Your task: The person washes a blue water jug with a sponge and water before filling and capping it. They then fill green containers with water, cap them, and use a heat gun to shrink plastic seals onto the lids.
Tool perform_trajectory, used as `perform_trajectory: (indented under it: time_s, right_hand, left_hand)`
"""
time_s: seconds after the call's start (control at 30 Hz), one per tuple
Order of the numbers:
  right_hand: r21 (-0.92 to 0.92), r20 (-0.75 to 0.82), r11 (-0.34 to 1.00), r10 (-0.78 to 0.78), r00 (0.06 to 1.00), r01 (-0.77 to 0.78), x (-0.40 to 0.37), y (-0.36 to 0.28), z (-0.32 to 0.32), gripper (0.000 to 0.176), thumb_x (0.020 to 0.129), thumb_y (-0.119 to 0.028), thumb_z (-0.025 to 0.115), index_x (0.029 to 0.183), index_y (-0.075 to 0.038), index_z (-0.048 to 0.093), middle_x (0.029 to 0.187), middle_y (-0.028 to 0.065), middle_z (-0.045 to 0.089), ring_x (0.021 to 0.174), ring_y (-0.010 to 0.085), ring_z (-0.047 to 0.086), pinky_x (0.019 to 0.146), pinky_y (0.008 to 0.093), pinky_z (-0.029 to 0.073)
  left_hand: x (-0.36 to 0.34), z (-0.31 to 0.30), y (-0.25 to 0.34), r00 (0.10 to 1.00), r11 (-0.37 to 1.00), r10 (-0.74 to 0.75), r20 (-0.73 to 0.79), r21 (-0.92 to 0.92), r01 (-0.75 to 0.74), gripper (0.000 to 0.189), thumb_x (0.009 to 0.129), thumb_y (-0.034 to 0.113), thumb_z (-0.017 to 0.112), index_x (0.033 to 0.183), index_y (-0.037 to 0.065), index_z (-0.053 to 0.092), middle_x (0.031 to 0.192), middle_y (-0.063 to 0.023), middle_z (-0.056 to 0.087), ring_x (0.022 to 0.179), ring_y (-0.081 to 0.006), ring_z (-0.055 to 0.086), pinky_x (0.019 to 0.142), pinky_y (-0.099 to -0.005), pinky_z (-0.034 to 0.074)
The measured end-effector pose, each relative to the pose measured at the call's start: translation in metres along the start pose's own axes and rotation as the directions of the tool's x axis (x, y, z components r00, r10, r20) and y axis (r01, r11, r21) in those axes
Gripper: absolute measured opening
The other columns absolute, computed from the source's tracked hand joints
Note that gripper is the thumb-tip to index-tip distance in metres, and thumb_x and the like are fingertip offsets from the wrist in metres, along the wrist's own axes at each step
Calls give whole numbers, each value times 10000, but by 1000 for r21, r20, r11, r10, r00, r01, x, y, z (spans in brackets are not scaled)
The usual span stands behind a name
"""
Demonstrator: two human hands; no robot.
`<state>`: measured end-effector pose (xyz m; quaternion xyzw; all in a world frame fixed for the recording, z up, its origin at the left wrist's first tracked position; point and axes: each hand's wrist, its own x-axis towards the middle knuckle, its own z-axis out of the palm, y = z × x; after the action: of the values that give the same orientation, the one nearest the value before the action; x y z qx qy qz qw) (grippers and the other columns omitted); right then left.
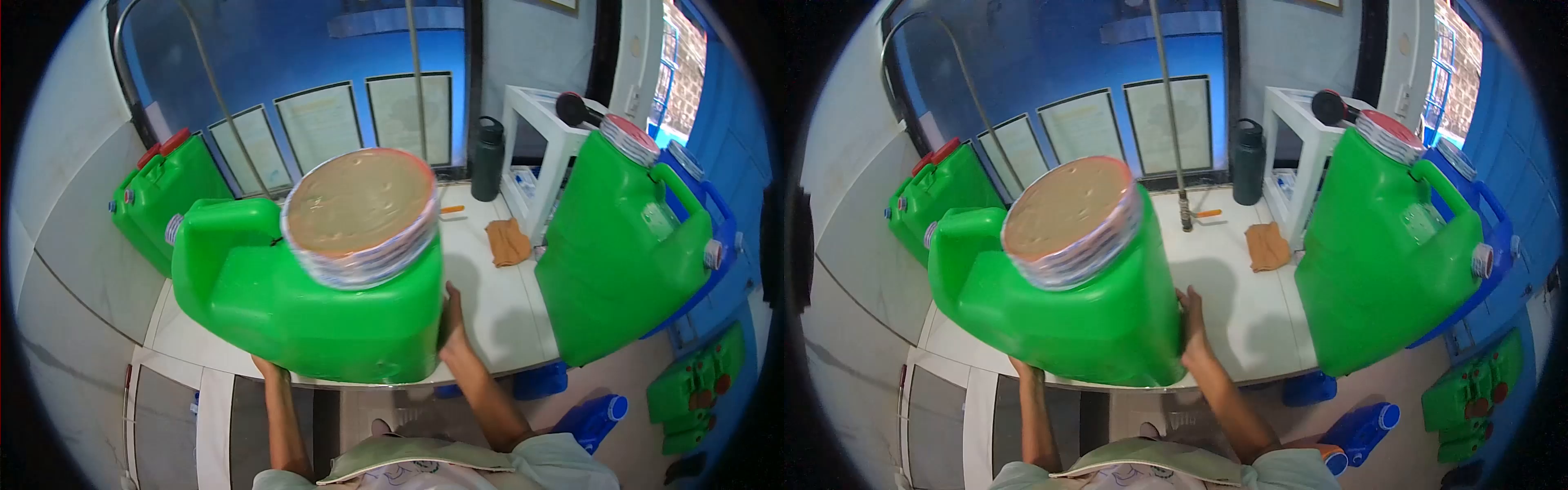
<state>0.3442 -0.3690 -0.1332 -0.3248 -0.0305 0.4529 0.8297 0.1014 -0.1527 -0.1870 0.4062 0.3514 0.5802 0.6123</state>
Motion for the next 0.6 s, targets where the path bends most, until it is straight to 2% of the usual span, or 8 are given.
perform_trajectory:
  time_s: [0.13, 0.2, 0.23, 0.27, 0.3, 0.4, 0.47, 0.6]
  right_hand:
    - [-316, -48, 938, -167, 985, 143, -33, -59, -30, 782, 880, -609, 326, 1392, -25, 244, 1367, 127, 353, 1255, 234, 332, 1040, 352, 255]
    - [-317, -27, 597, -783, 622, 737, -79, -89, 2, 610, 925, -461, 367, 1333, -9, 333, 1303, 156, 397, 1202, 237, 394, 1005, 401, 313]
    - [-325, -33, 598, -782, 623, 733, -74, -93, -6, 610, 925, -461, 367, 1333, -9, 333, 1303, 156, 397, 1202, 237, 394, 1005, 401, 313]
    - [-596, 153, 146, -945, 290, 790, -62, -95, -23, 621, 932, -446, 344, 1350, 10, 286, 1355, 169, 315, 1244, 262, 340, 1028, 418, 273]
    - [-707, 426, -340, -905, -10, 620, -55, -98, -39, 634, 939, -430, 320, 1368, 30, 240, 1407, 182, 234, 1285, 287, 287, 1050, 436, 233]
    - [-633, 486, -419, -870, -87, 651, -33, -154, -64, 607, 944, -365, 332, 1367, 46, 191, 1436, 190, 131, 1319, 327, 215, 1072, 448, 193]
    - [-770, 546, -514, -837, -25, 377, -30, -182, -68, 529, 931, -251, 398, 1342, 43, 242, 1401, 253, 188, 1315, 368, 201, 1070, 478, 188]
    - [-702, 466, -333, -883, 52, 629, -99, -111, -34, 586, 889, -281, 480, 1340, 17, 255, 1402, 250, 183, 1320, 387, 176, 1058, 511, 177]
  left_hand:
    - [-87, 41, -18, 996, 985, -91, -8, -145, 89, 340, 918, 251, 429, 1100, -23, 512, 957, -124, 599, 808, -226, 622, 655, -309, 533]
    - [-118, 60, -36, 993, 987, -89, 82, -126, 99, 375, 916, 287, 413, 1164, 18, 493, 1055, -109, 573, 903, -241, 596, 743, -334, 519]
    - [-134, 72, -43, 992, 986, -99, 82, -122, 109, 375, 916, 287, 413, 1164, 18, 493, 1055, -109, 573, 903, -241, 596, 743, -334, 519]
    - [-151, 83, -49, 986, 986, -154, 62, -52, 157, 391, 916, 298, 401, 1173, 13, 476, 1067, -106, 559, 954, -230, 561, 807, -350, 471]
    - [-169, 90, -53, 977, 978, -210, 35, 23, 209, 408, 916, 309, 389, 1182, 8, 458, 1078, -103, 545, 1004, -219, 525, 871, -365, 423]
    - [-216, 113, -60, 990, 982, -90, 112, 174, 70, 452, 925, 351, 360, 1242, 33, 406, 1162, -97, 486, 1117, -205, 415, 958, -383, 316]
    - [-190, 104, -65, 965, 974, -161, 209, 192, 120, 466, 927, 371, 351, 1251, 39, 395, 1176, -104, 472, 1135, -205, 390, 966, -389, 302]
    - [-141, 152, -74, 927, 984, -64, 371, 178, -4, 459, 942, 386, 323, 1218, 34, 425, 1130, -100, 493, 1094, -196, 423, 945, -371, 332]
